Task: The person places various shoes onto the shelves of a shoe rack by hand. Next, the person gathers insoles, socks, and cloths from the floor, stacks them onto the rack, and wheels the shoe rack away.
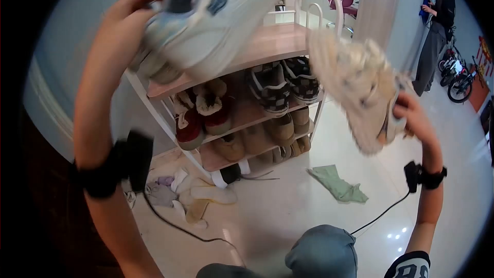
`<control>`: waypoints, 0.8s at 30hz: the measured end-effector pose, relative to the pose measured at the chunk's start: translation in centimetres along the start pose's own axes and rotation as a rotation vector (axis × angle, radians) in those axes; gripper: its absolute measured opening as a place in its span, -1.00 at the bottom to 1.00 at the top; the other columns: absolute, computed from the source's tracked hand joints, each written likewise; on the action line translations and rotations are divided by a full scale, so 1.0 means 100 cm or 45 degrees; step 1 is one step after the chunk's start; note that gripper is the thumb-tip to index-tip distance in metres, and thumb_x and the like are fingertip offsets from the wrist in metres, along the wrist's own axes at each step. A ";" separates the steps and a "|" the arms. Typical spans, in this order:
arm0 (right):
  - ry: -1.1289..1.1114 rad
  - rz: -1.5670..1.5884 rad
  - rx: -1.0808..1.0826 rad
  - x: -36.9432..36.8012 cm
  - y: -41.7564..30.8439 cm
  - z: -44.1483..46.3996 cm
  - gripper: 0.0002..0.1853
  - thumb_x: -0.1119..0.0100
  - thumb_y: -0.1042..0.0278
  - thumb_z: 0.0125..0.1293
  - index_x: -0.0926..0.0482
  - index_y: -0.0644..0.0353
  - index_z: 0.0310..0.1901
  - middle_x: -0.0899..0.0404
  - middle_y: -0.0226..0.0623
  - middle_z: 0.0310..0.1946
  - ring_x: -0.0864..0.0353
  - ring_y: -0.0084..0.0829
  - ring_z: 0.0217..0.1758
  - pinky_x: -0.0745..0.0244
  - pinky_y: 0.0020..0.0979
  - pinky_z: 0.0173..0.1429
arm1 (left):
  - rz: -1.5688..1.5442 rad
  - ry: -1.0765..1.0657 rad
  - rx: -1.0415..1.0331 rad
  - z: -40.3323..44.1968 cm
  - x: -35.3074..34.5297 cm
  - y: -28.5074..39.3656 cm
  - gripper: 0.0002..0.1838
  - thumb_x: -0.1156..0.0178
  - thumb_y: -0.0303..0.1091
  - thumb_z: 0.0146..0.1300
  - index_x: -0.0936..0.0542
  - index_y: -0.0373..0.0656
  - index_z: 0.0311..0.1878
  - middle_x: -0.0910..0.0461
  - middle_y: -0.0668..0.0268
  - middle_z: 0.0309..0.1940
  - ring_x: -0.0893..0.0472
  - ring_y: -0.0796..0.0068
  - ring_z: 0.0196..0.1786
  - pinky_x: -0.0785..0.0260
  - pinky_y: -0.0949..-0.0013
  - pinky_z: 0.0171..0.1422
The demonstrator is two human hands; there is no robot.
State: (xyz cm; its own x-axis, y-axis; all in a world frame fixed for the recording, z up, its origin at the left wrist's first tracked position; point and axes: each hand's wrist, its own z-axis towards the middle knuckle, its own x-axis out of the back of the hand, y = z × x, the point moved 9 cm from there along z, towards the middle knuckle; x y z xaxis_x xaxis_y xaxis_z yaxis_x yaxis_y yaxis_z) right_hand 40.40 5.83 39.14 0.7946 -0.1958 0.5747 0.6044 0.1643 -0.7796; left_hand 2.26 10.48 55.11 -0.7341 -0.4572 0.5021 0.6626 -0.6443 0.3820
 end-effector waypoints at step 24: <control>0.055 0.544 0.236 -0.073 -0.092 0.227 -0.79 -0.09 0.38 -0.09 -0.46 0.34 -0.42 -0.45 -0.30 -0.46 -0.39 -0.50 -0.40 -0.30 -0.40 -0.27 | 0.824 -0.316 -0.247 0.001 -0.107 -0.051 -0.49 0.01 -0.02 0.01 -0.31 -0.17 -0.04 -0.40 0.09 -0.18 -0.39 0.15 -0.12 -0.20 0.27 -0.04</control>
State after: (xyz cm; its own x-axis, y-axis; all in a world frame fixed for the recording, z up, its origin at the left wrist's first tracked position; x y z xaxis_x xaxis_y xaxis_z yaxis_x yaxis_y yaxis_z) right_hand 30.35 27.71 47.77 0.9737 -0.1124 0.1981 0.2271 0.4082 -0.8842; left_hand 6.75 18.72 47.87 -0.1324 -0.6465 0.7513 0.8981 -0.3990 -0.1851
